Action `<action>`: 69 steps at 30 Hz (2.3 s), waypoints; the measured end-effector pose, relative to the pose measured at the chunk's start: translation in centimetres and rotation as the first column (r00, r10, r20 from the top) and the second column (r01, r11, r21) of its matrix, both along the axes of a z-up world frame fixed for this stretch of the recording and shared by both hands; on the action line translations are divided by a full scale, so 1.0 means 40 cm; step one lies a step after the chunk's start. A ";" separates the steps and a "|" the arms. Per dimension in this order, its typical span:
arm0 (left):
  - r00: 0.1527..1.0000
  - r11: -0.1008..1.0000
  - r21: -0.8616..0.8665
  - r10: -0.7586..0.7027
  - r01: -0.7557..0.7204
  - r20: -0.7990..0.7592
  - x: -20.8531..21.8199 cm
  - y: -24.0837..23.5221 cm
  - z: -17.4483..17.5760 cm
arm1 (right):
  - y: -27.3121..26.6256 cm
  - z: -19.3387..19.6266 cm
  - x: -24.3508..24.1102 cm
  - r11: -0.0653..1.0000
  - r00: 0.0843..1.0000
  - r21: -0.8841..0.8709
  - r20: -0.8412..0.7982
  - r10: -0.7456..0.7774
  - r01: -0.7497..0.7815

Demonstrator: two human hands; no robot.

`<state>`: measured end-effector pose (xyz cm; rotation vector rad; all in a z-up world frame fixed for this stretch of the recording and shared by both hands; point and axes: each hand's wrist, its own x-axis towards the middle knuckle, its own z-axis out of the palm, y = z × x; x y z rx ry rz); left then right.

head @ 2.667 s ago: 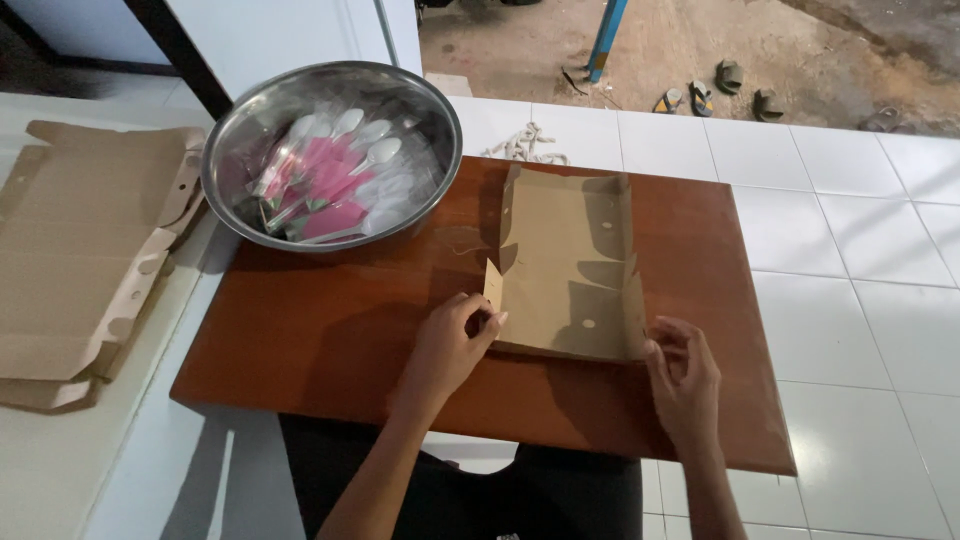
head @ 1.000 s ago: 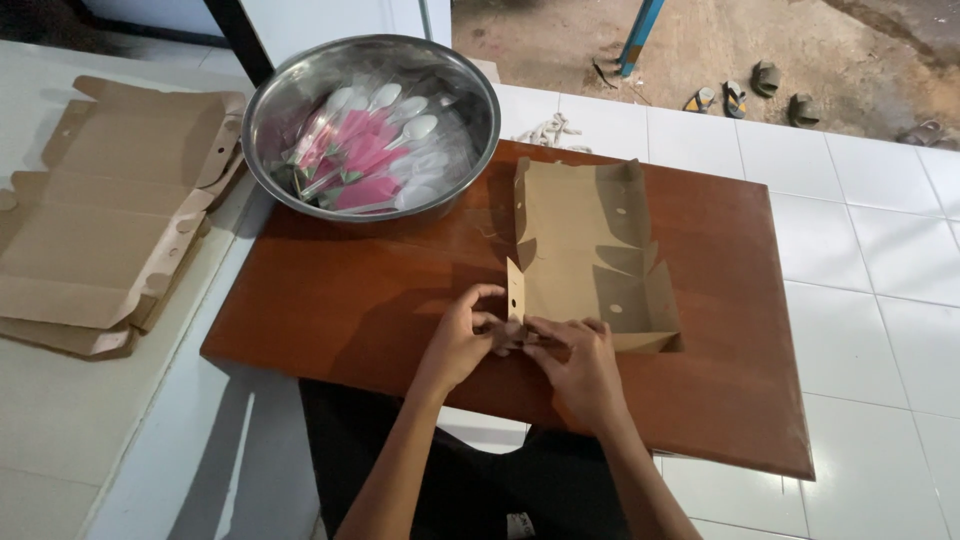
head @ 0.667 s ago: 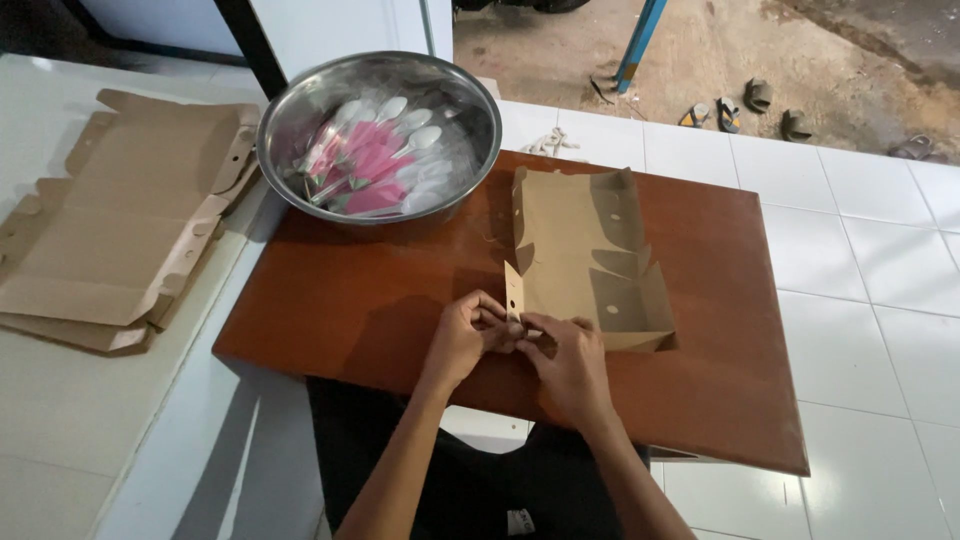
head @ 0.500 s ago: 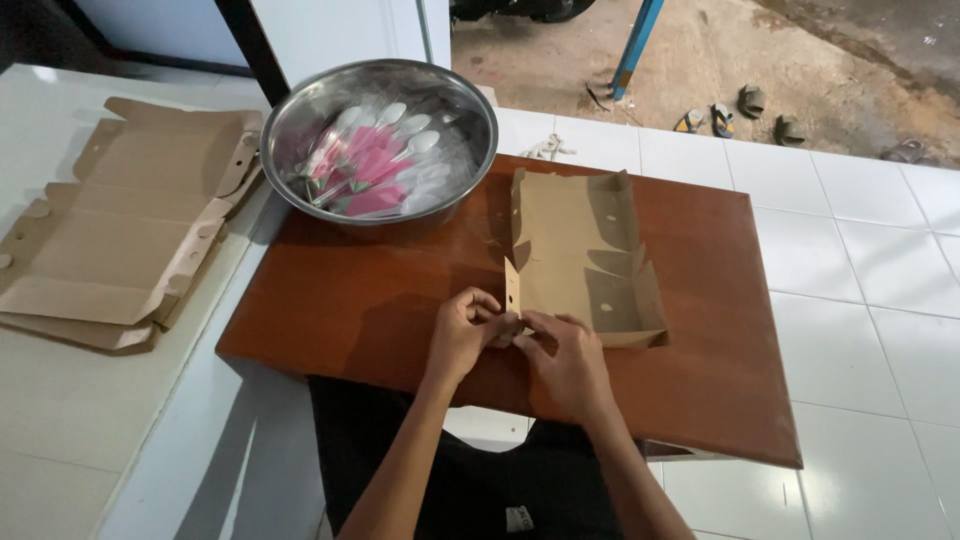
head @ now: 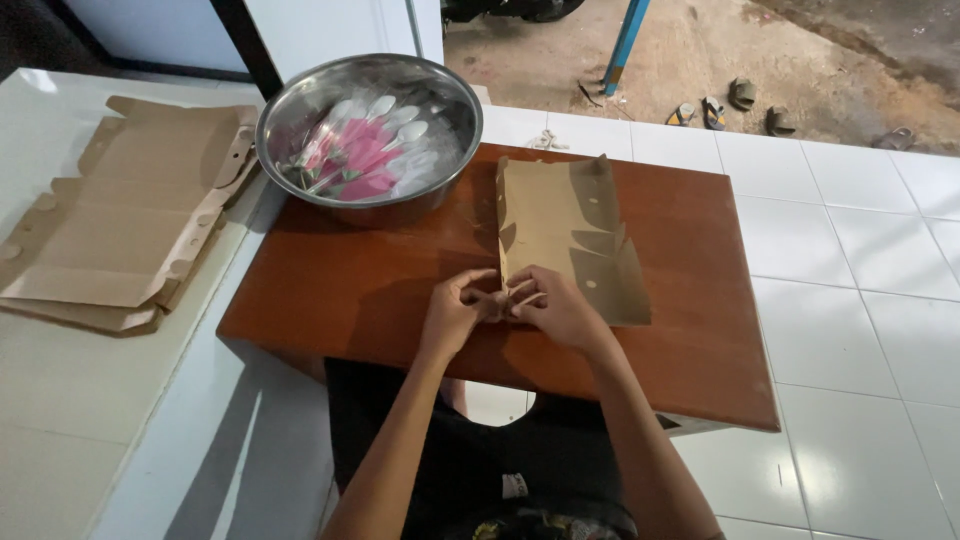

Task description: The person assembles a flat cardboard box by folding and interlocking its flaps on a wooden table. The person folds the side flaps inward, then folds and locks the bottom flaps to form a three-dimensional box.

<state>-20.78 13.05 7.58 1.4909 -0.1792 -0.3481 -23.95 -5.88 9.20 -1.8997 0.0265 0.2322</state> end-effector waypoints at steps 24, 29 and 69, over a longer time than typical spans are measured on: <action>0.743 0.775 0.493 -0.046 -0.396 0.668 -0.033 -0.003 -0.045 | -0.155 0.030 -0.198 0.843 0.833 -0.014 0.161 -0.529 0.538; 0.782 0.833 0.459 -0.052 -0.310 0.621 -0.035 0.003 -0.032 | -0.141 -0.002 -0.178 0.883 0.880 0.198 0.135 -0.455 0.426; 0.933 0.884 0.367 -0.345 0.289 0.097 -0.144 -0.118 0.129 | -0.008 -0.051 -0.280 0.613 0.728 0.423 -0.195 -0.658 0.668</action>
